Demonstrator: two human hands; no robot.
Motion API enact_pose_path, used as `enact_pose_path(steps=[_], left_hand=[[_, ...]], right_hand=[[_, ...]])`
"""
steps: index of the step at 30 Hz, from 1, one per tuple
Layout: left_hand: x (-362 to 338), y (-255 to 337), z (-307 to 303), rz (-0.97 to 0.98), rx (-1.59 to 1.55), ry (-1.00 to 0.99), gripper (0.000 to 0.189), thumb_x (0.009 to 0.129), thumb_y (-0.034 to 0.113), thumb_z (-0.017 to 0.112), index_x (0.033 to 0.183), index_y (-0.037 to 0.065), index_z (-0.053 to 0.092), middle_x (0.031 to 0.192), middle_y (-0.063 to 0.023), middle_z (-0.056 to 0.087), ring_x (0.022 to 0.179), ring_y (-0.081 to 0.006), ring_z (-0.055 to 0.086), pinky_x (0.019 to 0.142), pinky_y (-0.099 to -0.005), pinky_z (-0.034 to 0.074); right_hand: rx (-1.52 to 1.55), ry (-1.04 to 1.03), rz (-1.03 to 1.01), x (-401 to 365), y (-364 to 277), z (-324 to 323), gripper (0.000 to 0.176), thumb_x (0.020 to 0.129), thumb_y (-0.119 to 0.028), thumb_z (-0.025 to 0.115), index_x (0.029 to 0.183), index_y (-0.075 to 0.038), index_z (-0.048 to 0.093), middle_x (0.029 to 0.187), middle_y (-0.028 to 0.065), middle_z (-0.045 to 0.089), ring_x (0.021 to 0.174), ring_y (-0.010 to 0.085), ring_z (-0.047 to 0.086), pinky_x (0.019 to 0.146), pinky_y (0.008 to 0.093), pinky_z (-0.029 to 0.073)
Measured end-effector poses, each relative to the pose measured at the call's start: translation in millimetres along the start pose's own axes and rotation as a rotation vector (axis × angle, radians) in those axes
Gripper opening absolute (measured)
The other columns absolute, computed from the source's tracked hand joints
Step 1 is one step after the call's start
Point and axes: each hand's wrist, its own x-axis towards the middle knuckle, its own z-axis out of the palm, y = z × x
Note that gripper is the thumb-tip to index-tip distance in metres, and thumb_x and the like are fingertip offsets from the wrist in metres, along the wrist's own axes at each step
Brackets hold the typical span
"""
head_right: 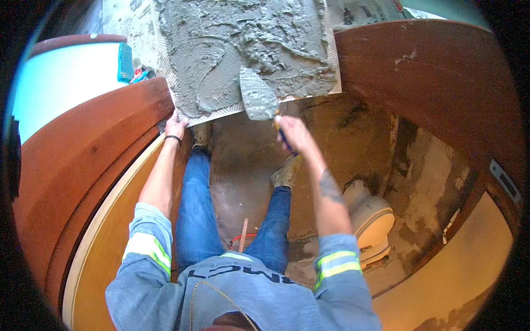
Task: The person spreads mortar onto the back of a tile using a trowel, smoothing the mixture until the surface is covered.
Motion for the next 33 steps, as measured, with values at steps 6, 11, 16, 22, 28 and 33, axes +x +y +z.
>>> enact_pose_path(steps=[6, 11, 16, 22, 28, 33], left_hand=[[-6, 14, -5, -0.083, 0.107, 0.007, 0.064, 0.078, 0.016, 0.067, 0.138, 0.016, 0.045, 0.115, -0.0175, 0.064, 0.106, -0.0276, 0.062, 0.093, -0.0362, 0.045], [16, -31, 9, 0.049, -0.114, 0.003, 0.065, 0.077, 0.016, 0.068, 0.138, 0.017, 0.045, 0.115, -0.0177, 0.064, 0.106, -0.0278, 0.062, 0.093, -0.036, 0.045], [-1, -3, 0, 0.008, -0.063, -0.03, 0.064, 0.079, 0.014, 0.067, 0.138, 0.009, 0.044, 0.119, -0.0146, 0.064, 0.108, -0.0216, 0.061, 0.095, -0.032, 0.043], [-4, 2, 2, 0.008, 0.061, 0.044, 0.059, 0.077, 0.007, 0.064, 0.135, 0.006, 0.048, 0.111, -0.0144, 0.067, 0.101, -0.0197, 0.063, 0.09, -0.0314, 0.045], [9, -18, 4, -0.01, 0.044, -0.014, 0.07, 0.078, 0.016, 0.067, 0.142, 0.015, 0.039, 0.123, -0.0214, 0.059, 0.114, -0.0308, 0.057, 0.098, -0.0371, 0.042], [6, -17, 4, -0.065, 0.045, -0.014, 0.069, 0.078, 0.021, 0.067, 0.141, 0.014, 0.04, 0.122, -0.0216, 0.059, 0.114, -0.033, 0.057, 0.098, -0.0385, 0.042]], right_hand=[[-0.509, -0.175, 0.035, -2, -6, -56, 0.048, 0.094, -0.047, 0.047, 0.085, -0.001, 0.062, 0.068, 0.0091, 0.062, 0.055, 0.0229, 0.06, 0.055, 0.0348, 0.048], [-0.766, 0.216, -0.171, -31, 9, -68, 0.041, 0.093, -0.043, 0.048, 0.101, -0.007, 0.065, 0.094, 0.0182, 0.067, 0.089, 0.0395, 0.063, 0.076, 0.0449, 0.051], [-0.755, 0.288, -0.111, -58, 8, -8, 0.032, 0.091, -0.04, 0.05, 0.101, -0.014, 0.066, 0.092, 0.0173, 0.067, 0.086, 0.039, 0.063, 0.074, 0.0454, 0.051], [-0.648, 0.48, -0.094, -33, 48, -53, 0.035, 0.091, -0.043, 0.051, 0.105, -0.015, 0.067, 0.094, 0.0153, 0.068, 0.085, 0.0343, 0.066, 0.076, 0.0419, 0.051], [0.049, 0.187, 0.021, -36, -6, -57, 0.043, 0.094, -0.044, 0.048, 0.096, -0.004, 0.062, 0.063, 0.004, 0.059, 0.05, 0.0125, 0.055, 0.047, 0.0272, 0.046], [0.142, 0.012, 0.044, 18, -20, 1, 0.042, 0.097, -0.042, 0.046, 0.098, -0.004, 0.063, 0.06, -0.0006, 0.053, 0.043, 0.0091, 0.047, 0.041, 0.0244, 0.038]])
